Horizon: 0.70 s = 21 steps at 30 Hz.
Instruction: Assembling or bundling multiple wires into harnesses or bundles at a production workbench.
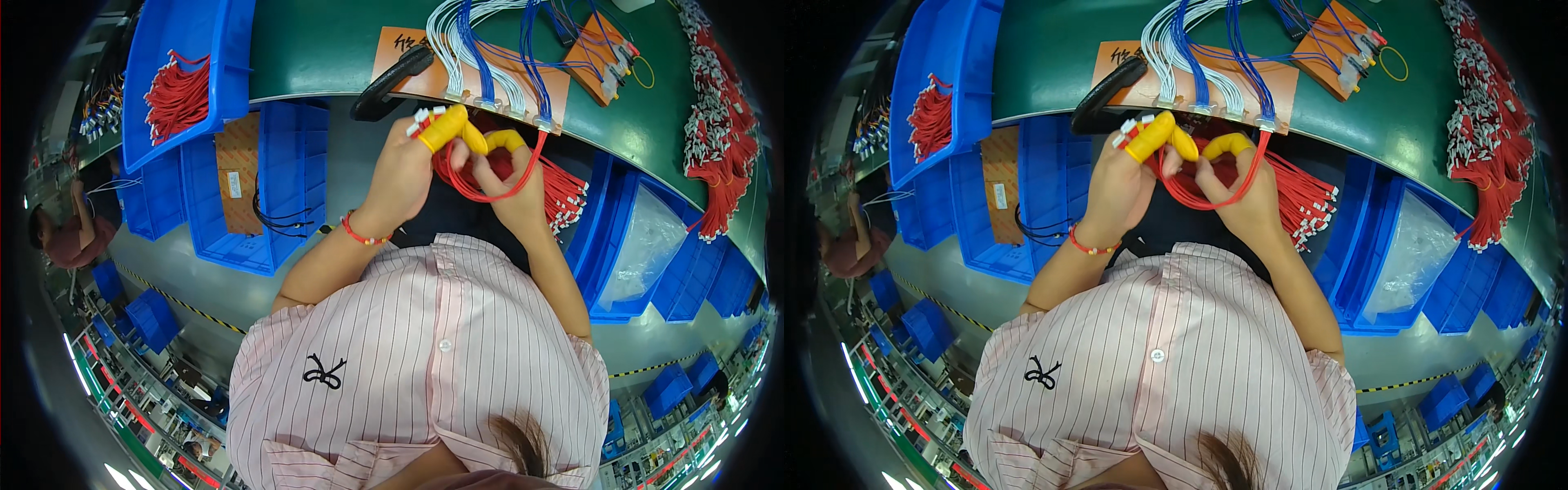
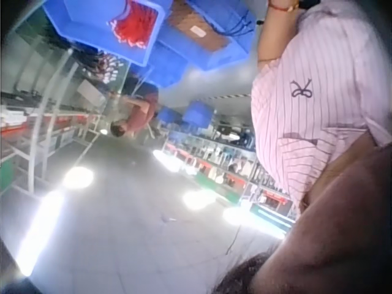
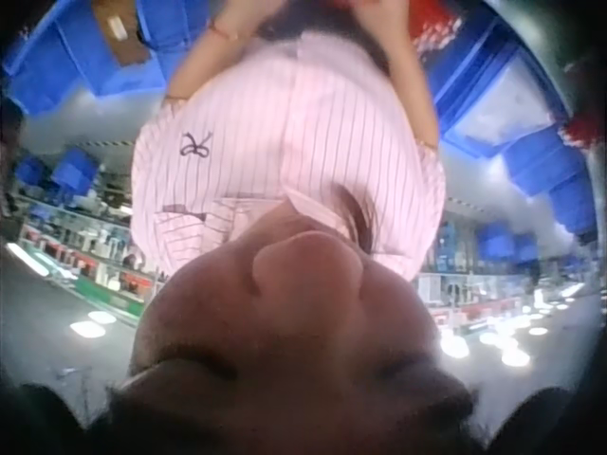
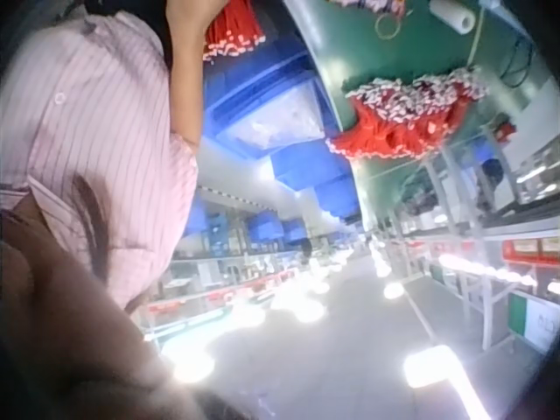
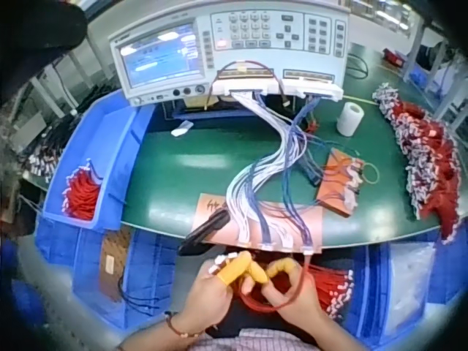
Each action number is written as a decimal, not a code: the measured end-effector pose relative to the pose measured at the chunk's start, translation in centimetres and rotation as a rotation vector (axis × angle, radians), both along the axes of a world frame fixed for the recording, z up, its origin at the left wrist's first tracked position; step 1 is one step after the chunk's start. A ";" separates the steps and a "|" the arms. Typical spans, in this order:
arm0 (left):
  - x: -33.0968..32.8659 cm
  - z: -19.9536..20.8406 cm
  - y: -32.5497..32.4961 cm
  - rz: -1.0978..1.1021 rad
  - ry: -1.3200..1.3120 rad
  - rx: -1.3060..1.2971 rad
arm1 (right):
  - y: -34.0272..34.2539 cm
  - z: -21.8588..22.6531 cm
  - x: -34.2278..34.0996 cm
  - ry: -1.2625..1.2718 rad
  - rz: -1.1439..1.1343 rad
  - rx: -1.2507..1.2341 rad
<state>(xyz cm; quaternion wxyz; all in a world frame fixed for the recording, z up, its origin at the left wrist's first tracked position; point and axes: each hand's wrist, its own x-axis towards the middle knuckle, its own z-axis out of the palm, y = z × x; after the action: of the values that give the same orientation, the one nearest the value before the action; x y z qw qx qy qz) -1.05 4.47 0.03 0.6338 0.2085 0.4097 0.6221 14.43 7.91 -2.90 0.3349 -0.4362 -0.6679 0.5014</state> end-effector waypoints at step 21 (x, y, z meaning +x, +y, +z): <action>1.6 2.0 -3.9 -0.086 -0.022 -0.162 | -1.2 3.3 1.1 0.110 -0.040 0.093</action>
<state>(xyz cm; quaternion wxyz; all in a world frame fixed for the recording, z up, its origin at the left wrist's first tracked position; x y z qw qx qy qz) 0.53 0.57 2.06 0.6791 0.1670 0.4423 0.5615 15.56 6.74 0.43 0.4010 -0.4053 -0.6622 0.4863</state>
